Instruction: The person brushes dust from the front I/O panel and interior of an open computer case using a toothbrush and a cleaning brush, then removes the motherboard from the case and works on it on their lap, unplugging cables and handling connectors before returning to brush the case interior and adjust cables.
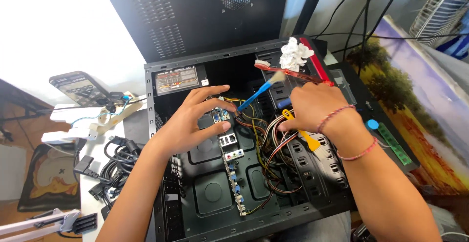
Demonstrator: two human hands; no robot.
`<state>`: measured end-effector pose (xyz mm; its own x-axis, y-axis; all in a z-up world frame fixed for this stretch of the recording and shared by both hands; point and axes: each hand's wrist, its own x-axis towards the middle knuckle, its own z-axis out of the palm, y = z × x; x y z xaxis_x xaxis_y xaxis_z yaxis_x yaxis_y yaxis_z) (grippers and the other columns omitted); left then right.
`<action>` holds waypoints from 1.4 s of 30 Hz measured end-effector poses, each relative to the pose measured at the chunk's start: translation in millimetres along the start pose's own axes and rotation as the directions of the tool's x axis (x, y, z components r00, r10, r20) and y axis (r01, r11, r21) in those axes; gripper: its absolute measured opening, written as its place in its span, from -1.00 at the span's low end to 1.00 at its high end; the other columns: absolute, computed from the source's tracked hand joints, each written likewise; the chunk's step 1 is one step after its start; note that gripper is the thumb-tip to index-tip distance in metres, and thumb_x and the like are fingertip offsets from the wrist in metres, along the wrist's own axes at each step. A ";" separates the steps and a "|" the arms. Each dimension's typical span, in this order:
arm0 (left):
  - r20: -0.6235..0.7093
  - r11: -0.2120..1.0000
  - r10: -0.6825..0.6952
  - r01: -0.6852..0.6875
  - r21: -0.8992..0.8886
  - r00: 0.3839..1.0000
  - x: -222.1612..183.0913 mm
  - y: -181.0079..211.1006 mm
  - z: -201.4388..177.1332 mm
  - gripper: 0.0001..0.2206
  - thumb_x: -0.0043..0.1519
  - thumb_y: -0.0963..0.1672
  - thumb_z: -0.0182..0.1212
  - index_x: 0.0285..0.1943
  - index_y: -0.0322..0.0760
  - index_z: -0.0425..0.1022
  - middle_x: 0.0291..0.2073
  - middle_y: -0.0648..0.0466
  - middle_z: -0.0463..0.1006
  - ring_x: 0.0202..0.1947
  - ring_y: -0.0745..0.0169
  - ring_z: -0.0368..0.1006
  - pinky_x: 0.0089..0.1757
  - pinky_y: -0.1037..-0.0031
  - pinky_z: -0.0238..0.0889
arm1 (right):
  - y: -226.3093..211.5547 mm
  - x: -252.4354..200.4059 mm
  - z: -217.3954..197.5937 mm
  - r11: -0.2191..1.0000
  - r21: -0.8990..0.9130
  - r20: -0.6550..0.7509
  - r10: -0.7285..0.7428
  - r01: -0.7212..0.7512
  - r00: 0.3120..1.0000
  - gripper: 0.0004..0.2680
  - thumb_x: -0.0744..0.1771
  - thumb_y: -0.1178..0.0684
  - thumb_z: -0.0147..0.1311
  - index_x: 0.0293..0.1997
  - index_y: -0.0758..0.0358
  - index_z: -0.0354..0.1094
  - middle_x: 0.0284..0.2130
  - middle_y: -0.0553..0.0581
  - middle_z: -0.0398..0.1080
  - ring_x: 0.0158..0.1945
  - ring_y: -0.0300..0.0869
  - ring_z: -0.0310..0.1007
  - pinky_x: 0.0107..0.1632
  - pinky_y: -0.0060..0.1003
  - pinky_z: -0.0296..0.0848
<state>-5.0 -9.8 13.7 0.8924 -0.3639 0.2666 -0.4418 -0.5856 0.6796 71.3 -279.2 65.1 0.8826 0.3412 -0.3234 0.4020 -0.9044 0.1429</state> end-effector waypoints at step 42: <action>-0.014 0.999 0.036 -0.036 0.028 0.999 3.6 -10.5 -1.2 -0.69 0.18 -0.02 0.33 0.05 -0.14 0.61 0.37 -0.04 0.35 0.40 -0.11 0.17 0.29 0.08 0.06 | -106.1 153.8 51.7 0.843 0.534 -0.161 0.030 0.061 0.987 -0.79 0.21 0.07 0.34 -0.19 0.31 0.45 -0.08 0.40 0.47 0.05 0.25 0.51 -0.04 -0.01 0.57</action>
<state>2.9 -4.1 8.4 0.8770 -0.3751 0.3005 -0.4761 -0.5925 0.6498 151.8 -144.0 -48.2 0.9221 0.3502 -0.1645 0.2627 -0.8788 -0.3984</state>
